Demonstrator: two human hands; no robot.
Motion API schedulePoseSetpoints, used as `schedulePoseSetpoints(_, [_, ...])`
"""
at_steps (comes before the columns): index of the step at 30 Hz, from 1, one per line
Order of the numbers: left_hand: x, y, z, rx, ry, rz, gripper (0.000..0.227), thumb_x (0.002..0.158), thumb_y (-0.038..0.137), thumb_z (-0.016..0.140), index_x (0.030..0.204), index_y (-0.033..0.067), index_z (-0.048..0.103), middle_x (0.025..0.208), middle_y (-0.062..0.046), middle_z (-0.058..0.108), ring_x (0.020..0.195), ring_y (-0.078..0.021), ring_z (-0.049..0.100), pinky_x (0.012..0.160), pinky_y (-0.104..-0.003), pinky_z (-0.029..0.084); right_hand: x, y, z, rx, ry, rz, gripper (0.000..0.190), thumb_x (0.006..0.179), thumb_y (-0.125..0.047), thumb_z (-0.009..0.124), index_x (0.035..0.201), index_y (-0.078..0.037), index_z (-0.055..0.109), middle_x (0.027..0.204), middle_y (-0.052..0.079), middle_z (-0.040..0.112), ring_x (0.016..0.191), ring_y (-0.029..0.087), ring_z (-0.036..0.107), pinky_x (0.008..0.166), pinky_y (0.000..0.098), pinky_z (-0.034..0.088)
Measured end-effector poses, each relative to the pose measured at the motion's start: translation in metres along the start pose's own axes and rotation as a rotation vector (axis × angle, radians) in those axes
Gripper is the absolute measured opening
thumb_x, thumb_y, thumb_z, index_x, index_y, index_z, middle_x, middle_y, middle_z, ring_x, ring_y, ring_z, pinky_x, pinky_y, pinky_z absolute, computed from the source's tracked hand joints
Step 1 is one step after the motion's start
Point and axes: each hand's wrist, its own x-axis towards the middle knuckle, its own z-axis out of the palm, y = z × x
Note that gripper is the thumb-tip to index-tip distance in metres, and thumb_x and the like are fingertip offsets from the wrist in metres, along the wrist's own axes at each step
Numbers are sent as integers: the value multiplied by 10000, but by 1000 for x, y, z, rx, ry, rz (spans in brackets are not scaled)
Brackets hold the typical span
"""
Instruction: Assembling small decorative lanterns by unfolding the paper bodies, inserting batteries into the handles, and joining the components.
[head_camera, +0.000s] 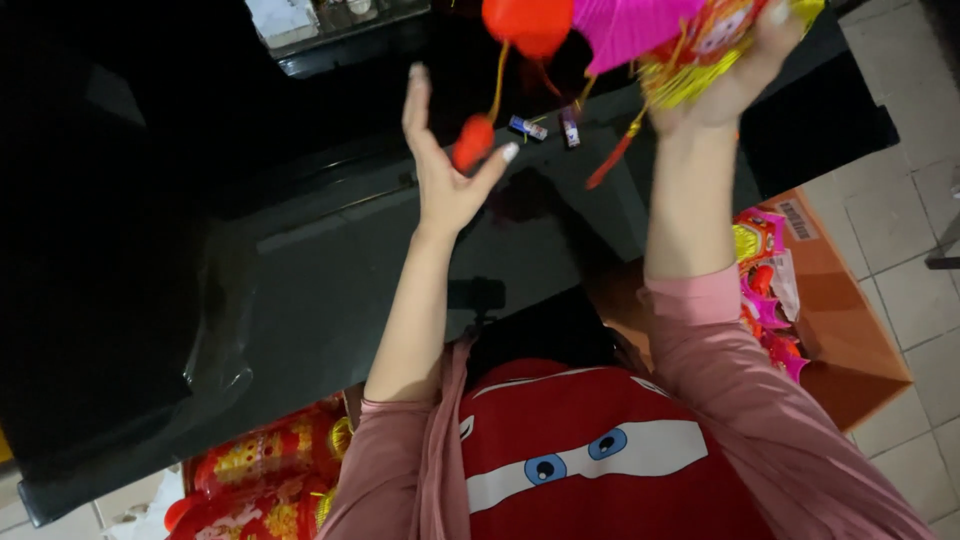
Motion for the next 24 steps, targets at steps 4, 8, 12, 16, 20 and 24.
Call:
schedulePoseSetpoints(4, [5, 7, -9, -283, -133, -383, 369, 1008, 212, 699, 1326, 71, 573, 1118, -81, 608, 938, -172, 572, 811, -291, 470, -17, 31, 18, 57, 99, 64, 505, 949, -580, 692, 1264, -194, 613, 1233, -26, 655, 1281, 185, 643, 1095, 371, 539])
schedulePoseSetpoints(8, [-4, -15, -38, -810, -87, -651, 192, 1013, 174, 662, 1166, 59, 648, 569, 29, 403, 389, -32, 278, 358, -192, 171, -48, 64, 19, 386, 138, 269, 620, 960, -594, 685, 1382, -142, 635, 1345, 69, 702, 1278, 270, 694, 989, 375, 631])
schedulePoseSetpoints(12, [6, -30, -64, -1032, -150, -618, 448, 1083, 387, 514, 1301, 2, 584, 685, -9, 415, 473, -56, 287, 393, -192, 189, -77, 101, 41, 487, 338, 429, 634, 912, -647, 571, 1247, -115, 653, 1020, 84, 672, 867, 235, 633, 733, 363, 467])
schedulePoseSetpoints(16, [2, -42, -70, -1073, -41, -605, 370, 1089, 366, 489, 1216, 30, 580, 717, -28, 420, 502, -79, 330, 414, -210, 220, -105, 133, 44, 684, 681, 690, 1076, 719, -527, 693, 1638, -117, 315, 1571, 214, 432, 1468, 461, 414, 1218, 694, 322])
schedulePoseSetpoints(20, [-8, -57, -60, -819, 61, -457, 236, 977, 112, 685, 1142, 93, 517, 947, -74, 588, 482, -76, 372, 405, -217, 305, -138, 165, 13, 651, 433, 649, 752, 887, -511, 752, 1515, -179, 505, 1534, 83, 548, 1433, 298, 523, 1232, 682, 376])
schedulePoseSetpoints(24, [-4, -39, -56, -607, 21, -510, 333, 927, 56, 766, 1190, 63, 562, 1202, -93, 673, 476, -51, 425, 384, -173, 310, -128, 162, 19, 602, 291, 649, 819, 926, -566, 724, 1571, -151, 438, 1551, 127, 510, 1483, 353, 470, 1220, 616, 425])
